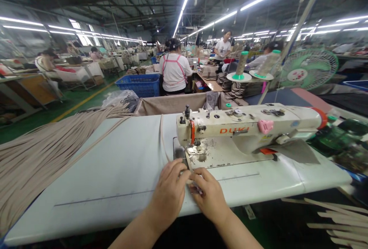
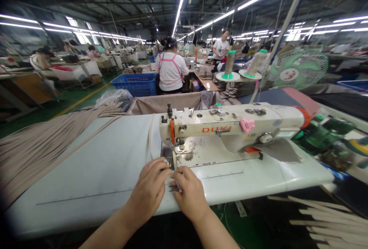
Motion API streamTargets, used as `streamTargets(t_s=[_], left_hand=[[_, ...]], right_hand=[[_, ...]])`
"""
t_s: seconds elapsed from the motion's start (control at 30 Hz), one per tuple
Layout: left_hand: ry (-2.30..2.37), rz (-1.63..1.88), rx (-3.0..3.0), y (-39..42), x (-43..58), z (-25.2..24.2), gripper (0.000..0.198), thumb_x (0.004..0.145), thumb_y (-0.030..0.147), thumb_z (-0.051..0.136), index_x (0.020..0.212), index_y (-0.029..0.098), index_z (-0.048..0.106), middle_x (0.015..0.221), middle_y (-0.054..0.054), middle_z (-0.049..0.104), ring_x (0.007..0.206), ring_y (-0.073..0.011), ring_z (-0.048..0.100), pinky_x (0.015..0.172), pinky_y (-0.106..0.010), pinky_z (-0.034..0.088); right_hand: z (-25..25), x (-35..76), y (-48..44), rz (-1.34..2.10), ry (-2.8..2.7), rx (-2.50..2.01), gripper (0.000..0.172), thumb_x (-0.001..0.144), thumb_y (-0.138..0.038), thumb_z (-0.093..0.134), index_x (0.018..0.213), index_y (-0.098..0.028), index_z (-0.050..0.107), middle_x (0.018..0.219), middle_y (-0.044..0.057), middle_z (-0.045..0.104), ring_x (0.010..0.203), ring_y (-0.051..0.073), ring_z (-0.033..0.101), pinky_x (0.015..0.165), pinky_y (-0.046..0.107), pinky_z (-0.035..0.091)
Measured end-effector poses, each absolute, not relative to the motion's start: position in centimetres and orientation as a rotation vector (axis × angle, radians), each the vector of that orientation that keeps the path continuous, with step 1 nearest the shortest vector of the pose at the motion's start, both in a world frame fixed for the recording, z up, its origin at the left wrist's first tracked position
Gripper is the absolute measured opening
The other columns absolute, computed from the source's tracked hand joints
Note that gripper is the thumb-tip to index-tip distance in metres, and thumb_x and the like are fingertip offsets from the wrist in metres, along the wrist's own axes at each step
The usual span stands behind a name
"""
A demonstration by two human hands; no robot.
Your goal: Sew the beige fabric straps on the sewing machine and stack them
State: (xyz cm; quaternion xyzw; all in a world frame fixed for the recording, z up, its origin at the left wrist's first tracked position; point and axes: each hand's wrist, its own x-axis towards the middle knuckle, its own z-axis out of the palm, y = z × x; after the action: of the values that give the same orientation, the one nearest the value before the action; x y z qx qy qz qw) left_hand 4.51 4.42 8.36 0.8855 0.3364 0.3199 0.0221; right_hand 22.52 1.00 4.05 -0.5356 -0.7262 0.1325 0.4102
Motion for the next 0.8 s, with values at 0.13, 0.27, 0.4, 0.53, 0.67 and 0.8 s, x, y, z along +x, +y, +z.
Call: streamTargets(t_s=[0.13, 0.27, 0.4, 0.53, 0.67, 0.8], left_hand=[[1.041, 1.191, 2.580, 4.1, 3.1, 6.2, 0.040, 0.086, -0.007, 0.038, 0.105, 0.019, 0.061, 0.107, -0.009, 0.063, 0.110, -0.0218, 0.060, 0.101, -0.040, 0.053], [0.984, 0.700, 2.444, 5.2, 3.5, 4.7, 0.058, 0.087, 0.005, 0.051, 0.143, 0.018, 0.046, 0.145, -0.014, 0.053, 0.138, -0.0250, 0.050, 0.119, -0.045, 0.045], [0.989, 0.482, 2.525, 6.3, 5.3, 3.8, 0.064, 0.088, 0.011, 0.059, 0.149, 0.016, 0.042, 0.157, -0.016, 0.045, 0.148, -0.0283, 0.041, 0.124, -0.049, 0.037], [1.090, 0.462, 2.740, 6.7, 6.7, 2.0, 0.045, 0.096, 0.007, 0.050, 0.139, 0.016, 0.055, 0.145, -0.015, 0.058, 0.142, -0.0275, 0.049, 0.121, -0.047, 0.041], [1.124, 0.576, 2.849, 6.6, 6.5, -0.2, 0.037, 0.101, 0.015, 0.046, 0.136, 0.015, 0.061, 0.142, -0.016, 0.062, 0.138, -0.0293, 0.054, 0.119, -0.047, 0.043], [1.027, 0.685, 2.889, 7.0, 5.8, -1.5, 0.037, 0.103, 0.022, 0.043, 0.132, 0.017, 0.064, 0.140, -0.015, 0.063, 0.138, -0.0308, 0.054, 0.117, -0.048, 0.046]], right_hand=[[4.5, 22.5, 0.3, 0.332, -1.831, -1.363, 0.023, 0.084, -0.007, 0.058, 0.099, -0.024, 0.063, 0.098, 0.004, 0.062, 0.091, 0.019, 0.060, 0.079, 0.029, 0.049], [5.3, 22.2, -0.5, 0.349, -1.826, -1.388, 0.016, 0.089, -0.010, 0.055, 0.094, -0.024, 0.062, 0.097, 0.004, 0.062, 0.089, 0.019, 0.060, 0.078, 0.028, 0.049], [5.5, 22.1, -1.2, 0.386, -1.804, -1.367, 0.017, 0.091, -0.011, 0.053, 0.094, -0.024, 0.063, 0.096, 0.004, 0.062, 0.088, 0.018, 0.060, 0.077, 0.028, 0.049], [5.1, 23.6, -2.3, 0.375, -1.748, -1.400, 0.019, 0.095, -0.015, 0.051, 0.108, -0.024, 0.063, 0.100, 0.005, 0.064, 0.089, 0.018, 0.061, 0.080, 0.029, 0.048], [3.4, 27.0, -4.5, 0.367, -1.525, -1.504, 0.019, 0.101, -0.029, 0.048, 0.101, -0.023, 0.066, 0.090, 0.005, 0.064, 0.083, 0.019, 0.060, 0.078, 0.030, 0.048], [0.0, 32.1, -7.4, 0.357, -0.984, -1.712, 0.043, 0.100, -0.054, 0.045, 0.082, -0.022, 0.067, 0.078, 0.003, 0.062, 0.076, 0.018, 0.060, 0.076, 0.030, 0.049]])
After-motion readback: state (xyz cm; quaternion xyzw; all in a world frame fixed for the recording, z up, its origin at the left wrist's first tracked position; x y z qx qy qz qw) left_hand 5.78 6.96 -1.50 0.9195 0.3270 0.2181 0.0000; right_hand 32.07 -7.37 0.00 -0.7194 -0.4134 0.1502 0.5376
